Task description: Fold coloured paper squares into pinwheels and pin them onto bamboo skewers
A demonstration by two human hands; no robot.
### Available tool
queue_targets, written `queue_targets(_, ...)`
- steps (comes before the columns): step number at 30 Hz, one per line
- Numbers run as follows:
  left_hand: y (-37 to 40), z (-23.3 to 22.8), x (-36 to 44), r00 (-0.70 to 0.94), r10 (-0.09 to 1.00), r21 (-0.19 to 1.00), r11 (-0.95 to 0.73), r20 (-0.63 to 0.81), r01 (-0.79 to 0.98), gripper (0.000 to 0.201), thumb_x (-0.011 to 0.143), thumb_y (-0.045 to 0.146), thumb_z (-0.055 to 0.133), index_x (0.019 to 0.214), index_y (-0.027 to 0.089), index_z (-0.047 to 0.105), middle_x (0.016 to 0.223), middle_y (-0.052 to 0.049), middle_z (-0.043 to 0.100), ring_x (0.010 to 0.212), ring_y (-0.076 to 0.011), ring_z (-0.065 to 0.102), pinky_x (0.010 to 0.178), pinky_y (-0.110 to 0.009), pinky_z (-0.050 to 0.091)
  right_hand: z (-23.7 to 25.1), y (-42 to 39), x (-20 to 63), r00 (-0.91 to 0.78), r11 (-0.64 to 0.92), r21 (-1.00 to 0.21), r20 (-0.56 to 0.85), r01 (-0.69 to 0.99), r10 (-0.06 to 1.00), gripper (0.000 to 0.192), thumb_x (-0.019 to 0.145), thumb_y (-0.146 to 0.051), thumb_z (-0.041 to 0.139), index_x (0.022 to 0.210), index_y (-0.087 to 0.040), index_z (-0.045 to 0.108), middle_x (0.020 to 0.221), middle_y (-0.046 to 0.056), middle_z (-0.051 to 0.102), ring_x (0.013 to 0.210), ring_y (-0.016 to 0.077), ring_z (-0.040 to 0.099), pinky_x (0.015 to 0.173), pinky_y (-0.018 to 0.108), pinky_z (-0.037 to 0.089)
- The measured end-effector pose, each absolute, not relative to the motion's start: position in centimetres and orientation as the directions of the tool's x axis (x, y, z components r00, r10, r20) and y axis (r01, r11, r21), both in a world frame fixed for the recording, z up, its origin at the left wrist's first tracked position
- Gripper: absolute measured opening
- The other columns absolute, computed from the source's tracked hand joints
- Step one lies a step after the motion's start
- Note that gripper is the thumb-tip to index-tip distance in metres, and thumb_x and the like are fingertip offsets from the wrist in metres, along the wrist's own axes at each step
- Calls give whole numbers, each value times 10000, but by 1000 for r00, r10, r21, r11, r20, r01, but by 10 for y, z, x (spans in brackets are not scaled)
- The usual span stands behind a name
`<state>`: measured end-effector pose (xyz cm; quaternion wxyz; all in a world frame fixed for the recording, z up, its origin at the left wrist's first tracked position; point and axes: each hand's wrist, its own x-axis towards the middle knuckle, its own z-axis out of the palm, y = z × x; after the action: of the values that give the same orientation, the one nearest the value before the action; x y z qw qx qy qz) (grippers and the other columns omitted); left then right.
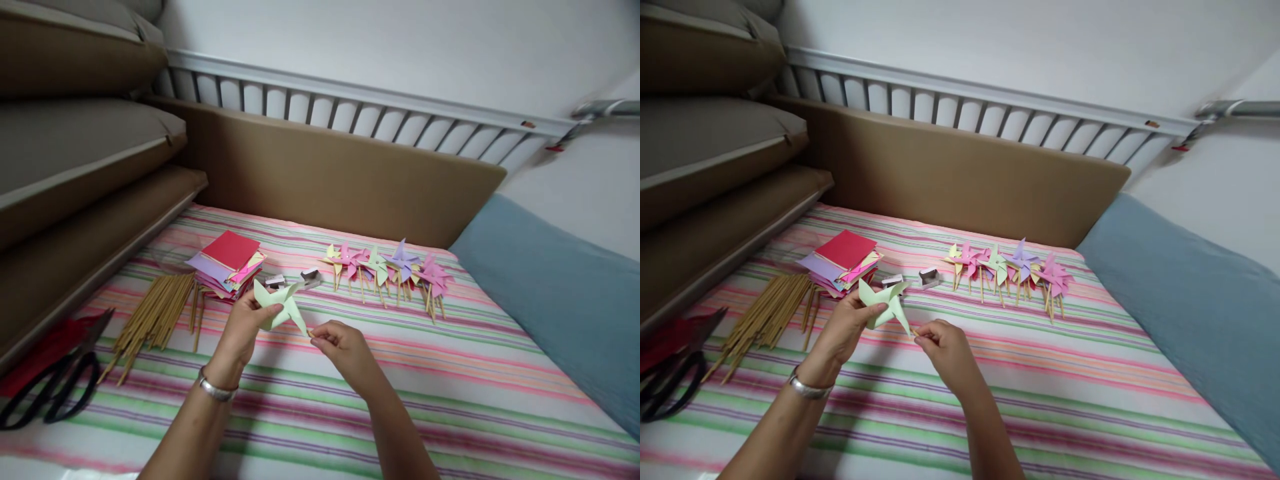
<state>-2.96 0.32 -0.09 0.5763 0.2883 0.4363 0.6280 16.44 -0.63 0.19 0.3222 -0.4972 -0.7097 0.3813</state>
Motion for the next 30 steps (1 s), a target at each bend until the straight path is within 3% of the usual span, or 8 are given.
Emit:
queue_targets(10,4,-2,-28,-230,955,847,39,-189,-531,414,449,195,823,826,121,670,756,-40,700,704,-168,625,699,-292,451,3,-3,168,-280,118,-861,-29,495,960,123,716,-245,596,721,-182,702,735,20,619,626,127,533,578,234,403)
queue_targets(15,6,-3,-27,-218,967,853,-3,-130,-521,433,513,215,799,914,140,653,851,-52,702,789,-172,632,759,-302,457,-9,5,170,-187,4,-913,-80,408,979,126,660,-281,644,680,-166,690,646,10,598,580,122,502,541,237,385)
queue_targets(20,9,-7,-33,-289,949,905,-11,-124,-425,499,532,269,787,991,155,629,1037,-91,676,1022,-212,591,902,-331,427,-17,19,184,4,-192,-975,-192,113,981,150,602,-285,687,633,-139,679,490,-23,547,482,95,457,488,226,356)
queue_targets(26,13,-13,-31,-247,946,919,102,-208,-380,522,464,325,799,943,185,646,982,-53,697,954,-209,627,803,-278,503,-30,41,220,319,-126,-990,-138,-60,938,170,642,-299,673,655,-132,647,484,-43,520,474,86,465,478,219,370)
queue_targets(30,14,-13,-28,-205,948,923,162,-244,-349,515,424,343,805,900,208,659,951,-28,705,985,-213,621,746,-219,527,-45,58,260,502,-89,-985,-153,-151,851,171,709,-266,665,808,-130,635,588,-42,550,555,86,518,534,209,419)
